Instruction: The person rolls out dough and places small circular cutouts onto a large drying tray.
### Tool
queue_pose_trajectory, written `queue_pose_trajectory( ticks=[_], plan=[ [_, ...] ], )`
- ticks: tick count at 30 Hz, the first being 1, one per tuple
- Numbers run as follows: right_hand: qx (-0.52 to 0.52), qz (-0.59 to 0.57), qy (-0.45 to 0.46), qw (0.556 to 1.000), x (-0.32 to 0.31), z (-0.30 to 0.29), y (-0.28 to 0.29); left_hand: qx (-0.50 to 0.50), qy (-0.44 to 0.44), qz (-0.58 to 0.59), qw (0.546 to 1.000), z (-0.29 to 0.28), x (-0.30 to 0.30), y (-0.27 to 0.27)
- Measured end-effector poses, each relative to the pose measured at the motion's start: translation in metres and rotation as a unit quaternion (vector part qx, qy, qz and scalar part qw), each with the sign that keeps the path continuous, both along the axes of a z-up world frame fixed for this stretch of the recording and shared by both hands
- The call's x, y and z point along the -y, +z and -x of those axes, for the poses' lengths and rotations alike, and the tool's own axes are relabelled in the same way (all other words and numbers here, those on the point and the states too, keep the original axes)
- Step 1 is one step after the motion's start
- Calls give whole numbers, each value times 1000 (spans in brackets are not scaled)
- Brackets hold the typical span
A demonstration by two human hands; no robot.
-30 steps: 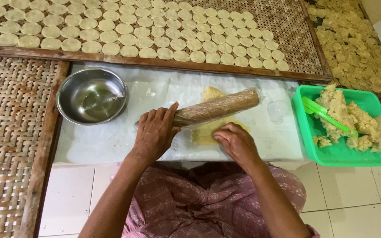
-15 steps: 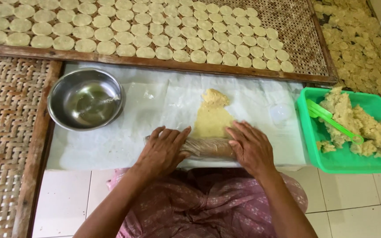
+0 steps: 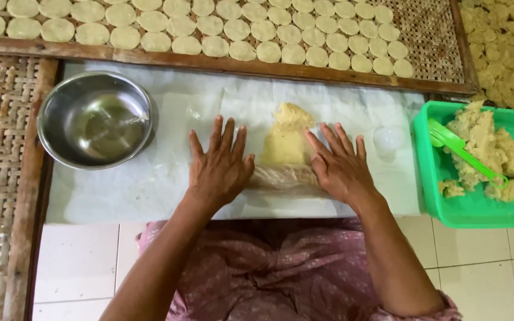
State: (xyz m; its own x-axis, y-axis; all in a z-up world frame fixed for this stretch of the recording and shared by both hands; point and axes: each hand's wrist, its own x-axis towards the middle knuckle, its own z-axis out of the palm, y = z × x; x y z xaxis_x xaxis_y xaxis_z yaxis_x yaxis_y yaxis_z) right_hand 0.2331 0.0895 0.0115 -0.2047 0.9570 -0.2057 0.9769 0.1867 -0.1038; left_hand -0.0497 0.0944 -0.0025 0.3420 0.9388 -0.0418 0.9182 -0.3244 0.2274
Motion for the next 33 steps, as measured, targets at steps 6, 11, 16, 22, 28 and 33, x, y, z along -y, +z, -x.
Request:
queue_pose_trajectory(
  ticks=[6,11,16,22,28,33],
  plan=[
    [29,-15,-13,999,17,6,5,-20,7,39,999,0,12,4],
    [14,-16,-19,1000,26,8,6,-17,11,36,999,2,23,1],
    [15,-40,-13,999,36,5,0,-6,10,33,999,2,37,1],
    [-3,-57,-22,998,53,4,-6,-26,14,26,999,2,57,-3],
    [-63,-80,-33,994,73,-5,-13,-35,7,-55,998,6,84,-6],
    [25,9,83,996,75,6,28,-93,-108,-41,989,20,76,-17]
  ],
)
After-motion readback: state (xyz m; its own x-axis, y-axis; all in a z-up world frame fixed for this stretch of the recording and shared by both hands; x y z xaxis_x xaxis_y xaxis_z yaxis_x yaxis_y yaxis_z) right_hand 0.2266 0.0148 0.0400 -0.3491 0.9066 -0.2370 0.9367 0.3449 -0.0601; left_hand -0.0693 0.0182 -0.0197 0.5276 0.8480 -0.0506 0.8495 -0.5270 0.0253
